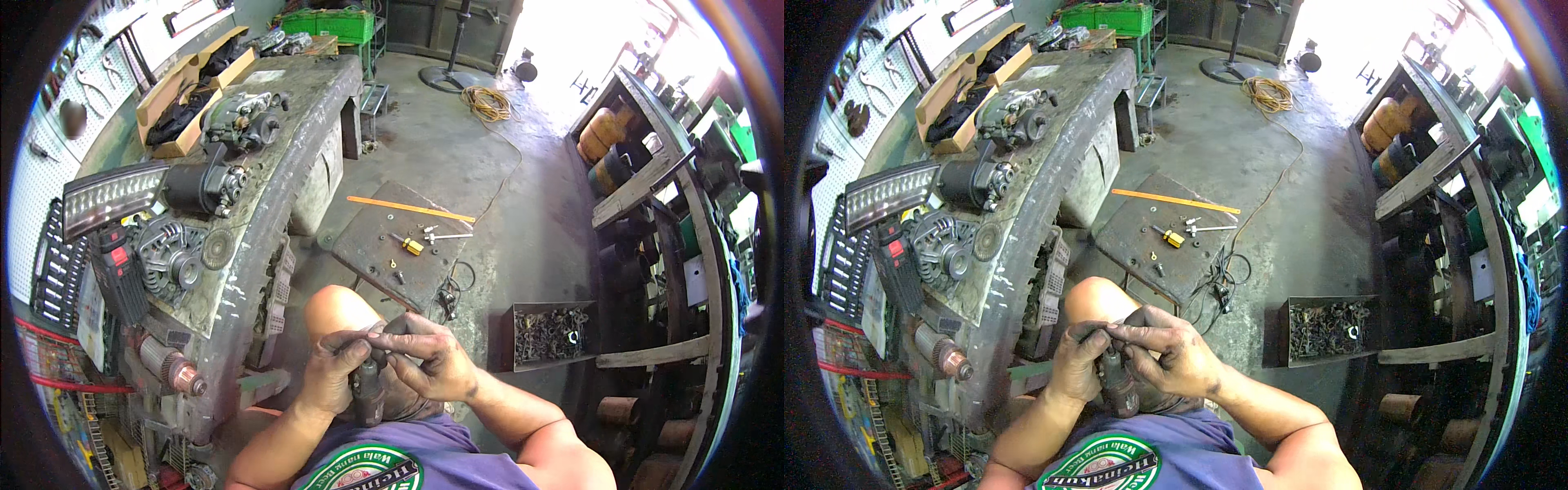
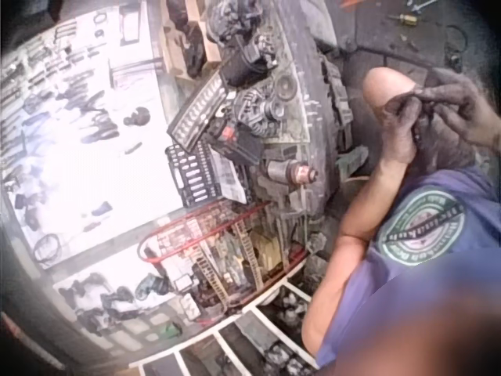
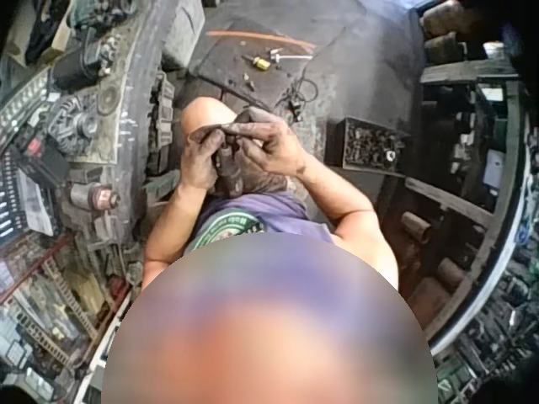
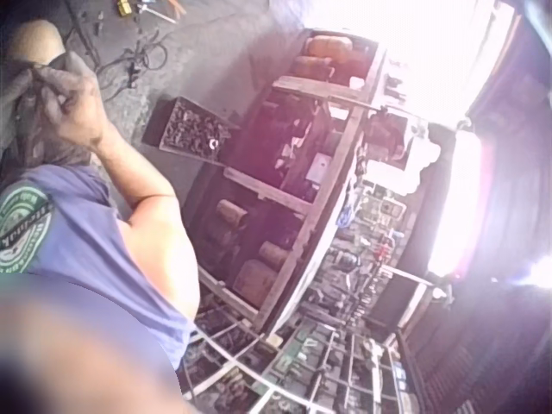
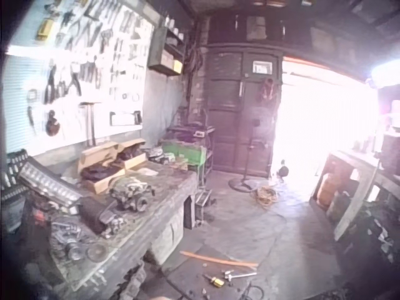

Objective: The person sits on the floor in a workshop and uses a rotary tool to work on a cylindrical mechanical component. They adjust a portable work light to illuminate the part and continue using the tool on the component's surface.

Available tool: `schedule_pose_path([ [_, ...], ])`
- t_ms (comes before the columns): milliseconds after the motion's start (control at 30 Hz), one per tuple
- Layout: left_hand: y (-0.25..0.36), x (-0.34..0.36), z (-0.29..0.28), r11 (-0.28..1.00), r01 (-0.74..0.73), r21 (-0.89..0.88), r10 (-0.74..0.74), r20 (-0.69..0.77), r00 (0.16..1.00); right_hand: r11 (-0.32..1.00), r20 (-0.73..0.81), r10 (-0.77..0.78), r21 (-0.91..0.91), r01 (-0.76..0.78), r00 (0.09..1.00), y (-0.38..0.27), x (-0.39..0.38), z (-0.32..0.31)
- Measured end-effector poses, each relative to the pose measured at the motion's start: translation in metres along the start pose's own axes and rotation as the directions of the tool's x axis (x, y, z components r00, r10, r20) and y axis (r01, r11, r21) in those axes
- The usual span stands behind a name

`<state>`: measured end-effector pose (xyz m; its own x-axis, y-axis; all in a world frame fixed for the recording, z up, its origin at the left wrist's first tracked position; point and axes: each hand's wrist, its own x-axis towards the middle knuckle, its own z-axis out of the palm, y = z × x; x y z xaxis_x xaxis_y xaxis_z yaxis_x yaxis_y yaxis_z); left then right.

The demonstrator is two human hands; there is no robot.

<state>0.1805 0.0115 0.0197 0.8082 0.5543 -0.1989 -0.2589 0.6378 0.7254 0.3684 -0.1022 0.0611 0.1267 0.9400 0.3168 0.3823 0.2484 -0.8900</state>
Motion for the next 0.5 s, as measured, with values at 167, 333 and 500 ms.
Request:
schedule_pose_path([
  [167, 0.0, 0.0, 0.004, 0.999, -0.028, 0.034, 0.032, -0.097, 0.995, 0.998, -0.06, -0.051, -0.026, 0.05, 0.997, 0.007, -0.006, 0.01],
  [333, 0.001, 0.001, 0.013, 0.994, -0.05, 0.101, 0.067, -0.177, 0.982, 0.967, -0.054, -0.148, -0.218, 0.133, 0.988, 0.009, -0.004, 0.01],
  [500, 0.003, 0.002, 0.007, 0.99, -0.032, 0.135, 0.048, -0.121, 0.991, 0.938, -0.011, -0.257, -0.242, 0.247, 0.966, 0.034, 0.022, -0.022],
])
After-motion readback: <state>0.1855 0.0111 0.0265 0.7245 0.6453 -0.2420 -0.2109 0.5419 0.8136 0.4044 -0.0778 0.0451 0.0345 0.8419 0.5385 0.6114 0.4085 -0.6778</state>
